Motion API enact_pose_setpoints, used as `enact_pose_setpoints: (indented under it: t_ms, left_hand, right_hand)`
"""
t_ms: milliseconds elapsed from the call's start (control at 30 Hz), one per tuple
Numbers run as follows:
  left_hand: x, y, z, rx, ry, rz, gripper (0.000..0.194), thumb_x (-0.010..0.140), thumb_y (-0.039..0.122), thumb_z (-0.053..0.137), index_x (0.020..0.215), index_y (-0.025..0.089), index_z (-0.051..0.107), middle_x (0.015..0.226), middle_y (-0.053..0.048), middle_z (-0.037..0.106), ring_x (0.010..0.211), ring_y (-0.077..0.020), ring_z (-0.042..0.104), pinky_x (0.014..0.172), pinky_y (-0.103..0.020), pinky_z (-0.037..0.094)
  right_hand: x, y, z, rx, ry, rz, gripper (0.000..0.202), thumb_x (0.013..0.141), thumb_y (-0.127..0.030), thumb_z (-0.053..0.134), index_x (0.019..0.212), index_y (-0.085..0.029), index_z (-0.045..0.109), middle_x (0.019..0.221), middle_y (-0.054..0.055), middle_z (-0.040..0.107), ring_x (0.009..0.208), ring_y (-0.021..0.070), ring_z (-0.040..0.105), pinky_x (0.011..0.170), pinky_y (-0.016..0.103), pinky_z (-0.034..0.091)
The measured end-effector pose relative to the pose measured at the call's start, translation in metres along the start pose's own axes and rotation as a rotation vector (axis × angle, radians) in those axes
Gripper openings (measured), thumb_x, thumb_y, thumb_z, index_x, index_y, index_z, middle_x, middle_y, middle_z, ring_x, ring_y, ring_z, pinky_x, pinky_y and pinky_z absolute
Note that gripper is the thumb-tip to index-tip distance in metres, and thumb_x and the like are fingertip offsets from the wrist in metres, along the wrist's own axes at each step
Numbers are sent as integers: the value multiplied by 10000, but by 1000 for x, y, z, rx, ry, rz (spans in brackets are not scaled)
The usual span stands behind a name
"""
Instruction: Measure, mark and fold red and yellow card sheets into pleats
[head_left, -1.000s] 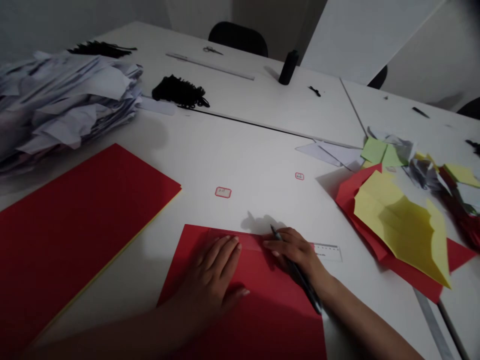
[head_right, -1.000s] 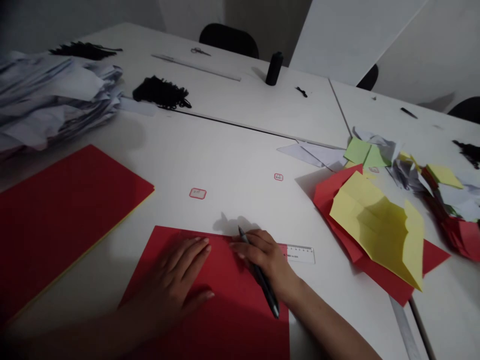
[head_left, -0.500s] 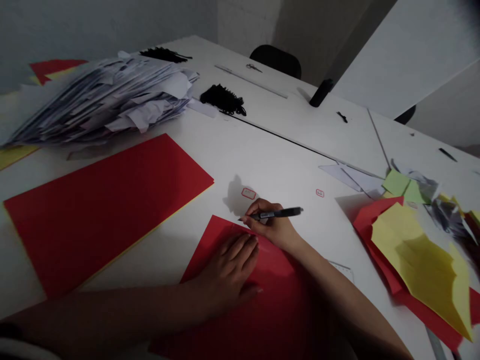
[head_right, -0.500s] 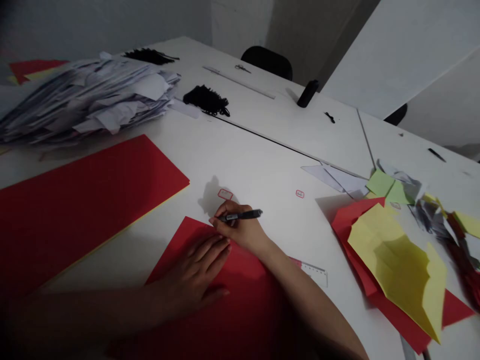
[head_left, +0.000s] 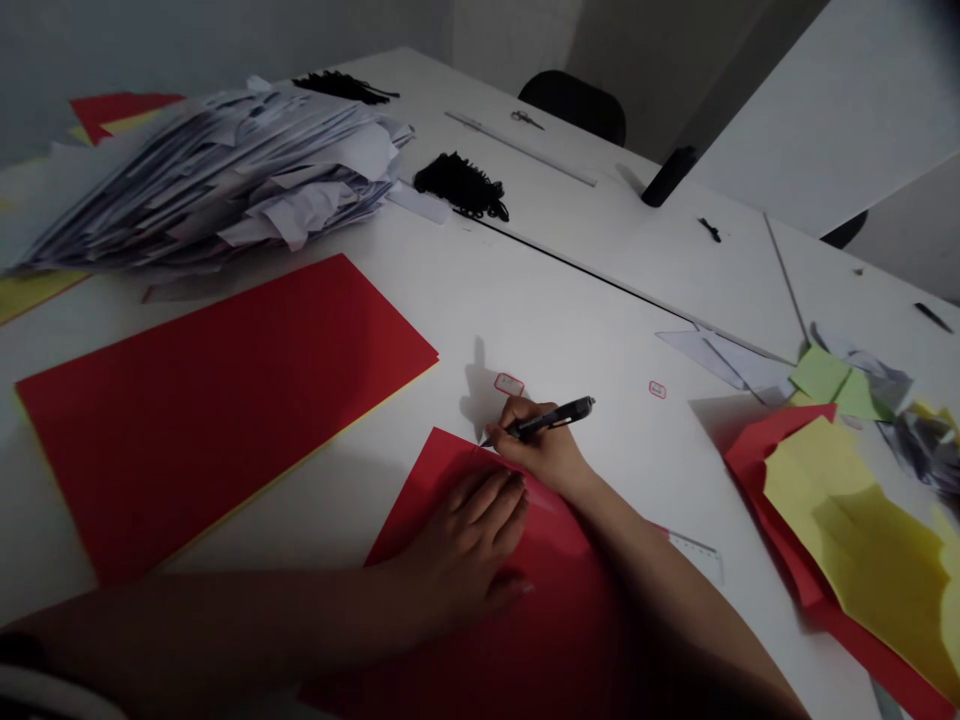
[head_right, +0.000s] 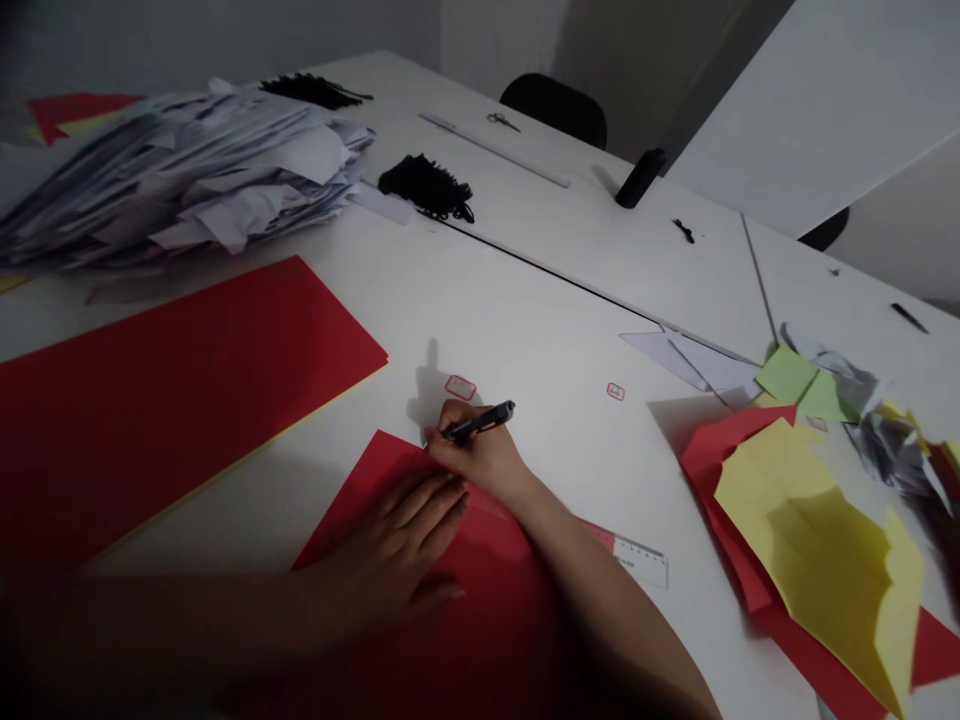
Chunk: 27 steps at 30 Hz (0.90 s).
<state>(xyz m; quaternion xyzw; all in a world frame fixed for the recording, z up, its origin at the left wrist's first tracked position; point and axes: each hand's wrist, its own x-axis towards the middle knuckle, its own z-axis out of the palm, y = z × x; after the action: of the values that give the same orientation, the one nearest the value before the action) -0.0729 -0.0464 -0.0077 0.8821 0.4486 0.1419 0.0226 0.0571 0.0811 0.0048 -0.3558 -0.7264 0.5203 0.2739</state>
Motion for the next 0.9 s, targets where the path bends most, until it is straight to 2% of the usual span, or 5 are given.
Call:
enact_pose_setpoints:
  t_ms: [300, 600, 700, 800, 900]
  left_hand:
    - [-1, 1, 2, -28, 1, -13, 643, 909, 598, 403, 1307, 102, 502, 1382, -153, 490, 1285, -301, 413, 1071, -443, 321]
    - [1, 0, -1, 20, 19, 14, 653, 902, 597, 428, 1280, 74, 522, 1360, -172, 516, 1248, -312, 463, 1026, -444, 370]
    - [1, 0, -3, 3, -2, 4, 649, 902, 591, 435, 1291, 78, 517, 1376, -164, 506, 1263, -313, 457, 1034, -445, 376]
    - [1, -1, -6, -11, -24, 19, 648, 907, 569, 445, 1304, 61, 505, 1386, -173, 495, 1281, -317, 440, 1046, -453, 373]
    - [1, -3, -7, -33, -46, 34, 656, 912, 562, 445, 1320, 50, 487, 1406, -179, 470, 1309, -318, 406, 1063, -457, 363]
  right_hand:
    - [0, 1, 1, -21, -9, -1, 231, 802, -281, 598, 635, -200, 461, 565, -47, 473, 515, 85, 393, 506, 231, 344]
    - [-1, 2, 2, -7, -3, -12, 242, 798, -269, 602, 620, -202, 453, 552, -53, 452, 507, 81, 379, 496, 229, 332]
    - [2, -4, -3, 31, 57, -6, 256, 798, -302, 634, 620, -200, 480, 542, -53, 473, 505, 83, 400, 482, 221, 338]
    - [0, -17, -17, 135, 177, -16, 218, 820, -357, 652, 709, -198, 551, 605, -27, 596, 562, 103, 522, 537, 230, 435]
    - [-20, -25, -35, 85, 192, -72, 181, 889, -374, 591, 939, -204, 630, 769, 15, 701, 633, 121, 612, 616, 264, 517]
